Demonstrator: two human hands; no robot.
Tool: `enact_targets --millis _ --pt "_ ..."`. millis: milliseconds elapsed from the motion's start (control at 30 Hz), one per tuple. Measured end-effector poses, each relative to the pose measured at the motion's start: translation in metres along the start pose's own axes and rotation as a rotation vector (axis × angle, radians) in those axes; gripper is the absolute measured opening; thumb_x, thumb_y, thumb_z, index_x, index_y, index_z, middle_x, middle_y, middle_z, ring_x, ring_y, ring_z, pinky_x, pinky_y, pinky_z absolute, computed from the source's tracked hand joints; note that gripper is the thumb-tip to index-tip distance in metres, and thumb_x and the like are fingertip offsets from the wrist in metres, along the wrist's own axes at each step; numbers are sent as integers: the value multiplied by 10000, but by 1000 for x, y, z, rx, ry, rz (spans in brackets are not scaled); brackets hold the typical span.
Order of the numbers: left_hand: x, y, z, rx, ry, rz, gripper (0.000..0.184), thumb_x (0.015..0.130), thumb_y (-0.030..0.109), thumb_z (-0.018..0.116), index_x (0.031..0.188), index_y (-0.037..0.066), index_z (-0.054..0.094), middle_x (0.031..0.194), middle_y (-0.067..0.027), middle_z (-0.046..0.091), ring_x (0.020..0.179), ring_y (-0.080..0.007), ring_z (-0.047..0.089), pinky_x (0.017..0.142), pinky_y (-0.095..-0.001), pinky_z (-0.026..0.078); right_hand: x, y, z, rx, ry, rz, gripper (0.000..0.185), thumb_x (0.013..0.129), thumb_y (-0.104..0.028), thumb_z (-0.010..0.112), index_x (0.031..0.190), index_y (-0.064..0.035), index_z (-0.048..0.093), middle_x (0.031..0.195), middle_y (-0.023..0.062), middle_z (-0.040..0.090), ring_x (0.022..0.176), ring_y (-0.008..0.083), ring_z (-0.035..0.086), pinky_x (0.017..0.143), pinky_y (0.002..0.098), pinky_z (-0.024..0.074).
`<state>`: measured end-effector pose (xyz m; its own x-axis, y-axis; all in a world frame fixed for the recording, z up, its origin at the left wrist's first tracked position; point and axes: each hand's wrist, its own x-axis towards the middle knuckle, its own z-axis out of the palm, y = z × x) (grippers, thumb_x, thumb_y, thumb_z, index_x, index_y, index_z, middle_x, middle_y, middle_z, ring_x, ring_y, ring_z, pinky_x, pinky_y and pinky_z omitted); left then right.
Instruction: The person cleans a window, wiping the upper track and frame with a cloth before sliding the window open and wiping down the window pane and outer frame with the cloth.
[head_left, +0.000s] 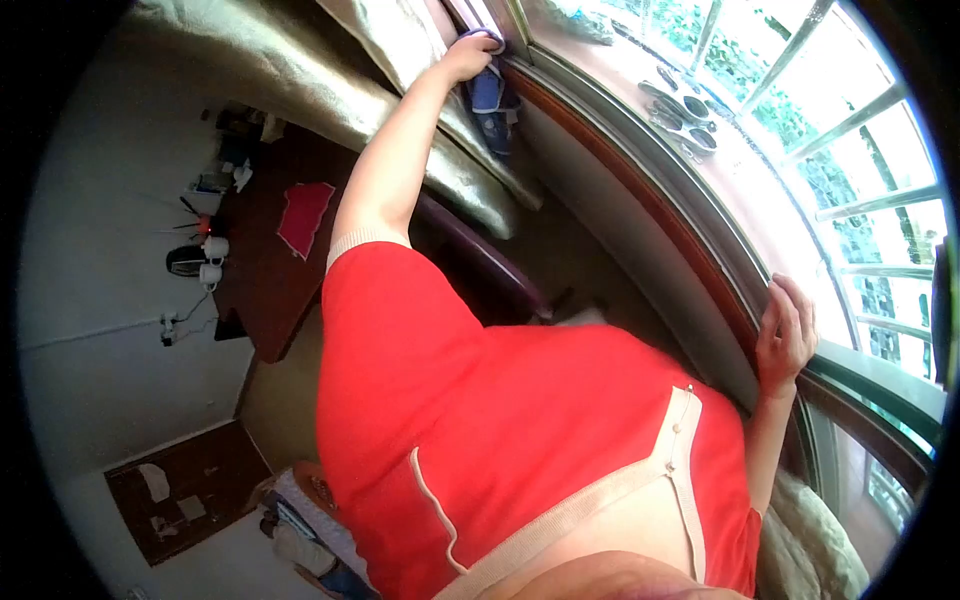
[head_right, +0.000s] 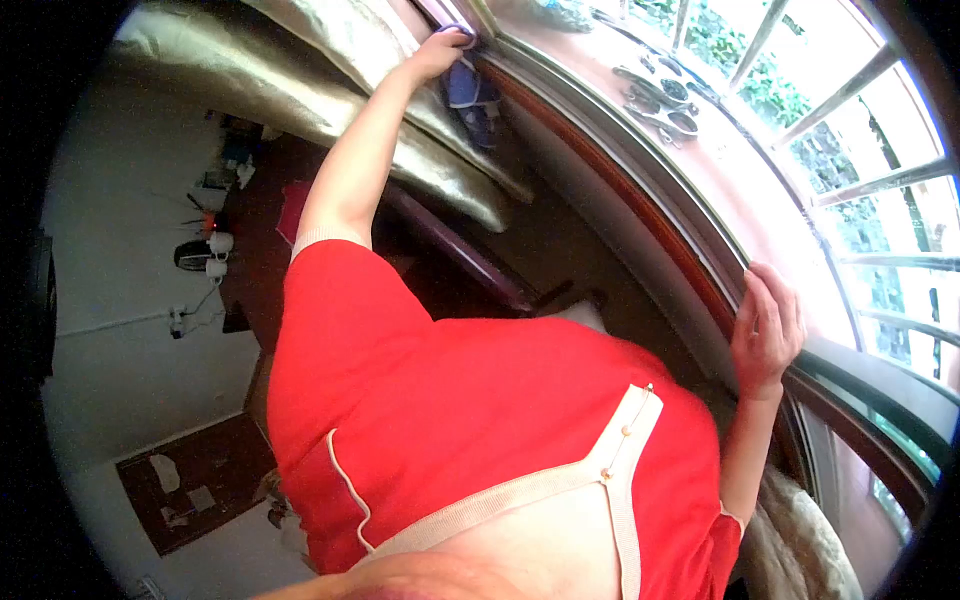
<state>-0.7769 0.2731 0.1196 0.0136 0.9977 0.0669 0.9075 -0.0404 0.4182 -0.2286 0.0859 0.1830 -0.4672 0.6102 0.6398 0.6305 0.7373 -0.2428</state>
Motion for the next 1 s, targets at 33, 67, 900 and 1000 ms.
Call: enact_targets --millis 33,67,900,1000 --pt "0 -1 -4 -296 -12 -77 390 778 108 577 1156 14 608 1041 -99 656 993 -204 600 833 -329 462 0 -1 1 -2 3 2 209 779 89 606 971 10 623 993 152 647 882 298 643 753 364 515" --pt "-2 -2 -9 -507 -67 -282 400 798 148 602 1181 33 608 1047 -30 642 930 -139 571 772 -273 437 0 0 2 -8 11 0 207 775 93 605 965 12 624 981 152 649 872 297 646 744 362 518" --pt "12 -8 14 149 82 54 410 733 100 516 1123 85 639 1165 -127 601 1101 -301 565 944 -355 447 3 -4 4 -14 18 40 206 740 105 584 917 4 617 941 137 646 837 286 641 727 358 504" --pt "11 -21 21 -85 135 99 308 762 128 613 1059 62 661 1064 -119 637 990 -257 615 884 -331 462 4 -7 3 -26 28 38 205 739 100 585 916 1 618 937 135 647 836 284 643 726 357 505"
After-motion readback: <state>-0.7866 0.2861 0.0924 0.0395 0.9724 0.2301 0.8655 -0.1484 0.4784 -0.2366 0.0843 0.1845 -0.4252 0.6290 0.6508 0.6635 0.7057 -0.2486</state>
